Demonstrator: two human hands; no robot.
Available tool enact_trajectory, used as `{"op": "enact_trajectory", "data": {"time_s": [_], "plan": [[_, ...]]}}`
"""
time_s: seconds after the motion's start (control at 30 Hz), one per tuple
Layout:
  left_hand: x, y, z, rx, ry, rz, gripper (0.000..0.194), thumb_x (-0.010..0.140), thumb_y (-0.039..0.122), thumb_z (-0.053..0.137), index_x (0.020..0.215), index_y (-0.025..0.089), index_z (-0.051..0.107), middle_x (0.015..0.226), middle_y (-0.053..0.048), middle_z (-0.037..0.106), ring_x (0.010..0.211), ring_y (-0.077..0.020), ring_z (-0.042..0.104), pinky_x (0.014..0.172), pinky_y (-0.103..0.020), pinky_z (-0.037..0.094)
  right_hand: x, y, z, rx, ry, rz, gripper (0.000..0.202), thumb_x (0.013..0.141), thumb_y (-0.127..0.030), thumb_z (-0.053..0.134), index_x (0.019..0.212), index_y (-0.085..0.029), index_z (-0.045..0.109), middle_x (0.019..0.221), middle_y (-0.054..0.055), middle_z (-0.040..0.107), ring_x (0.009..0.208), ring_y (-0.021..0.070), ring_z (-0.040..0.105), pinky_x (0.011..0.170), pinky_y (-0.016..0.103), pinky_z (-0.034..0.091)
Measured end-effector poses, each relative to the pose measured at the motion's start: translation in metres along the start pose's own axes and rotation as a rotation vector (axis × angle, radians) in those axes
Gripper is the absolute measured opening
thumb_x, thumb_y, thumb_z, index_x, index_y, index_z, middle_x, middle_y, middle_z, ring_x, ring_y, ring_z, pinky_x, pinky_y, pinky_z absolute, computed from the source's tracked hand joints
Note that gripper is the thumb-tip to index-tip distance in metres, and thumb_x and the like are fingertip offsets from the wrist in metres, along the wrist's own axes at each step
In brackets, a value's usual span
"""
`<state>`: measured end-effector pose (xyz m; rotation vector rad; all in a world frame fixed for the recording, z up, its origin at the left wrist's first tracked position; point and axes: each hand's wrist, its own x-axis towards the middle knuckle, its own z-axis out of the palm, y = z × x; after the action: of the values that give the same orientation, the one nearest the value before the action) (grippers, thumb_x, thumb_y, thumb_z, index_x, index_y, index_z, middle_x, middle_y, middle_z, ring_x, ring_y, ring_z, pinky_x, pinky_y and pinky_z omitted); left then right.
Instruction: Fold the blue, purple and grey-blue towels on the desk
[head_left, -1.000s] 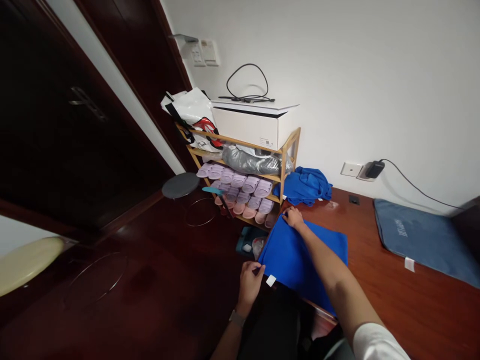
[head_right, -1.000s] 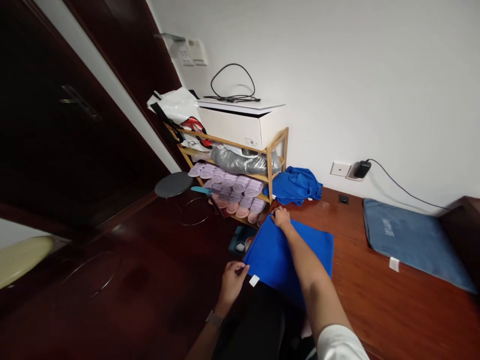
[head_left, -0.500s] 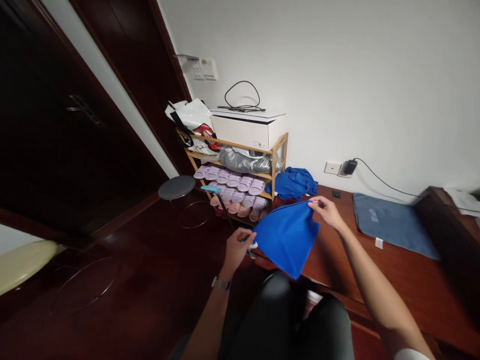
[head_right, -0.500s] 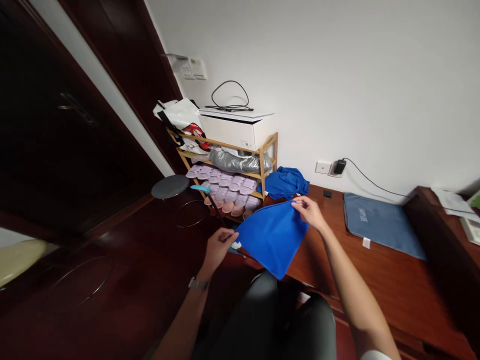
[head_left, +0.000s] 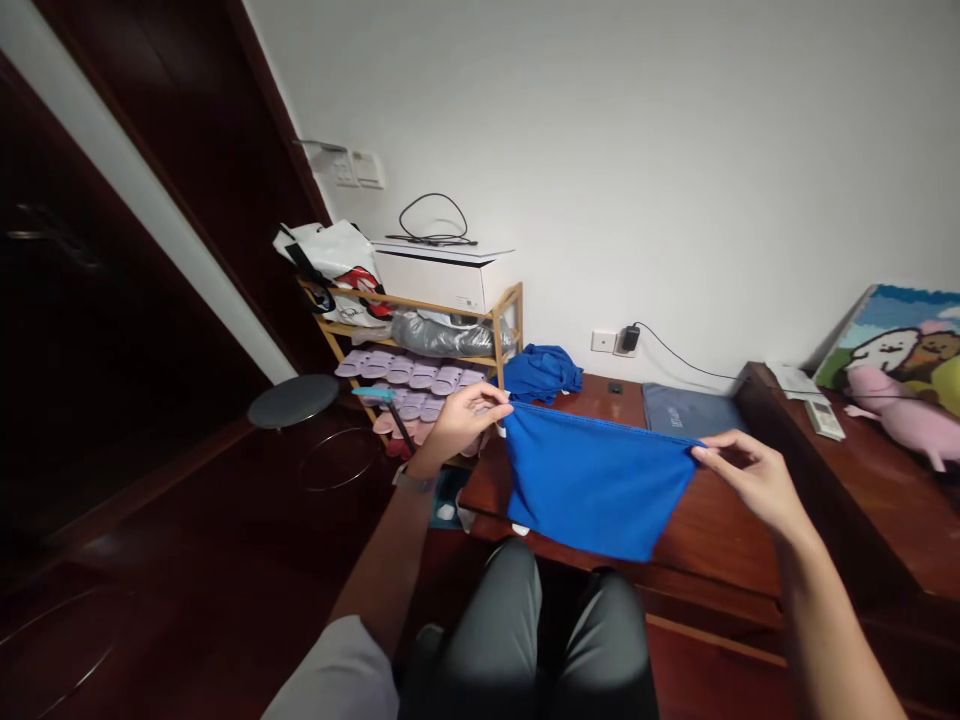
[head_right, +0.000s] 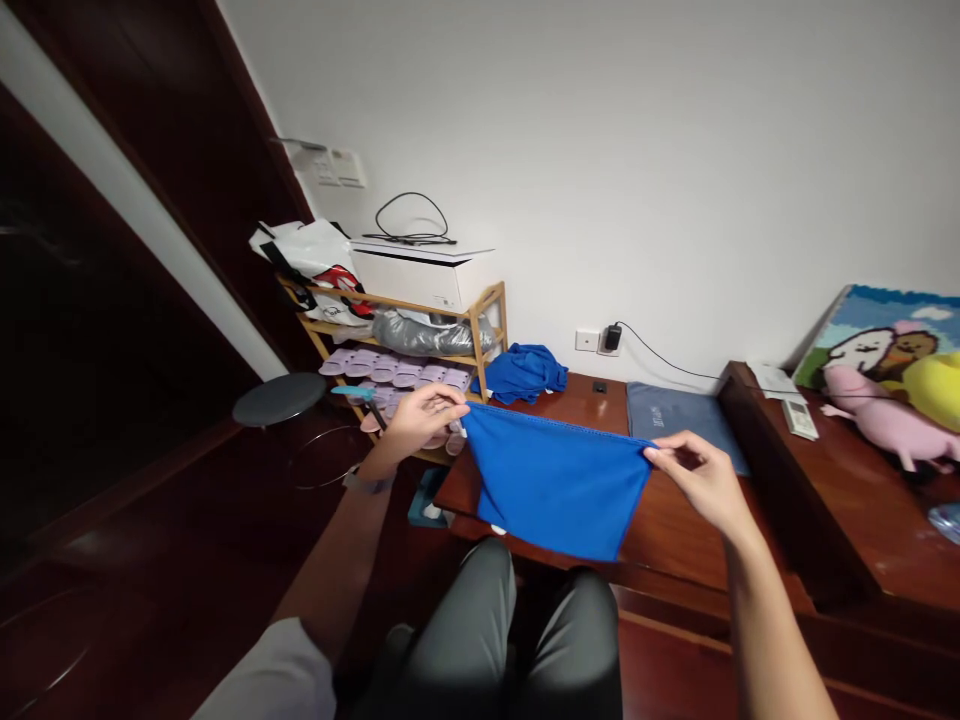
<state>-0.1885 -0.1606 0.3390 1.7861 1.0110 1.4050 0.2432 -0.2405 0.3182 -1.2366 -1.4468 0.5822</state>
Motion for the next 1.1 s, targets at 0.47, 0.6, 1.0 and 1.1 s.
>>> {"op": "enact_trajectory", "data": {"time_s": [0.47, 0.6, 1.0, 1.1], "plan": [[0.106, -0.131, 0.069, 0.201, -0.109, -0.019, 0.027, 0.091, 0.044, 0.074, 0.098, 0.018, 0.074, 0.094, -0.007, 0.077, 0.090, -0.0221, 0.073, 0.087, -0.037, 0.060, 0.086, 0.129, 0.035, -0.105, 0.101, 0.084, 0.059, 0.080, -0.072, 0.075, 0.100, -0.017, 0.077, 0.091, 0.012, 0.078, 0.084, 0.0262, 0.073, 0.081, 0.043, 0.063], [0.072, -0.191, 0.112, 0.573, -0.041, 0.057, 0.020, 0.102, 0.023, 0.056, 0.108, 0.017, 0.075, 0.121, -0.014, 0.074, 0.117, -0.0256, 0.067, 0.109, -0.044, 0.051, 0.066, 0.185, 0.103, -0.507, 0.162, 0.017, 0.058, 0.102, -0.059, 0.042, 0.121, -0.014, 0.074, 0.126, 0.020, 0.073, 0.121, 0.0324, 0.065, 0.110, 0.053, 0.050], [-0.162, -0.248, 0.143, 0.941, -0.436, 0.075, 0.055, 0.111, 0.045, 0.039, 0.162, 0.025, 0.043, 0.169, -0.011, 0.040, 0.157, -0.0265, 0.038, 0.128, -0.049, 0.033, -0.145, 0.262, 0.159, -0.913, -0.217, 0.139, 0.068, 0.108, -0.051, 0.023, 0.167, -0.019, 0.033, 0.173, 0.010, 0.031, 0.162, 0.0282, 0.023, 0.131, 0.050, 0.023], [-0.154, -0.243, 0.135, 0.936, -0.445, 0.049, 0.053, 0.111, 0.045, 0.039, 0.160, 0.025, 0.048, 0.168, -0.011, 0.042, 0.156, -0.0270, 0.040, 0.128, -0.050, 0.033, -0.148, 0.260, 0.149, -0.905, -0.215, 0.169, 0.073, 0.108, -0.054, 0.021, 0.170, -0.016, 0.026, 0.174, 0.012, 0.027, 0.162, 0.0281, 0.024, 0.130, 0.049, 0.025]]}}
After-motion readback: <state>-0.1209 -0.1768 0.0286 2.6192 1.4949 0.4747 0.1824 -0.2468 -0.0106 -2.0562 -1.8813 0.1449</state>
